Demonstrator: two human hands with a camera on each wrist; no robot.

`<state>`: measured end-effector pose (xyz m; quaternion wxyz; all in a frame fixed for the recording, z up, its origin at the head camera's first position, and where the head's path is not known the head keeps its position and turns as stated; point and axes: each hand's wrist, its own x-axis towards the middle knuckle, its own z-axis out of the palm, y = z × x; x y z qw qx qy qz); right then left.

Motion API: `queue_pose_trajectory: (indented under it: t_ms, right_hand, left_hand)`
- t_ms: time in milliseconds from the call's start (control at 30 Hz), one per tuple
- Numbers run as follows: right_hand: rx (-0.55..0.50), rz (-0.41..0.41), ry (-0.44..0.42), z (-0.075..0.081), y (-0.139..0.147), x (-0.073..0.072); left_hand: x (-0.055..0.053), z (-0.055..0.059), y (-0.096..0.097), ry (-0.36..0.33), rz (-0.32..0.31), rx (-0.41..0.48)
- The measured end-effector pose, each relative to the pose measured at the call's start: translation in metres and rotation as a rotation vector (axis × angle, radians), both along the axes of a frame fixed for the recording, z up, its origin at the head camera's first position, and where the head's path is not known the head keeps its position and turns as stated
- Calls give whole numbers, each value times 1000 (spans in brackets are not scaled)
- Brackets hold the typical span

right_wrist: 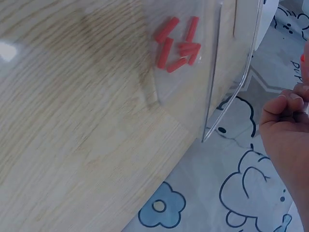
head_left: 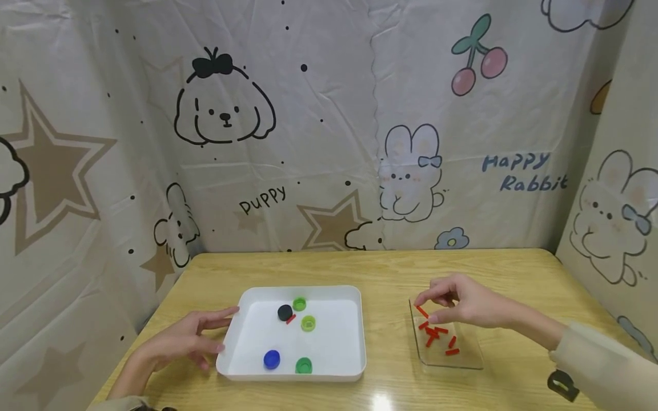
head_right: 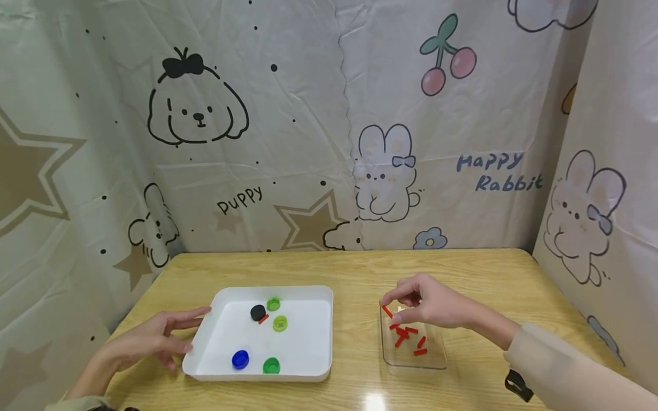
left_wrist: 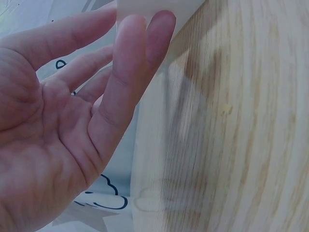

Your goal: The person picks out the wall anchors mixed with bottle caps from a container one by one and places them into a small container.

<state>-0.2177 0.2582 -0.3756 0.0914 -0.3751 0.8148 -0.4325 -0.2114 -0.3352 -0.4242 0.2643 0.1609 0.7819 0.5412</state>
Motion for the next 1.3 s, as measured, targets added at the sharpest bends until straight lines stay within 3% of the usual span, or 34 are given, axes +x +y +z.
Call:
queue_pose_trajectory:
  t_ms: [500, 733, 1300]
  right_hand:
    - [-2, -29, 50, -10, 32, 5]
    - [46, -92, 54, -12, 38, 5]
    - [178, -158, 25, -13, 35, 4]
  left_hand:
    - [1, 3, 2, -11, 17, 1]
    - [0, 3, 1, -20, 11, 3]
    - [1, 4, 3, -20, 26, -8]
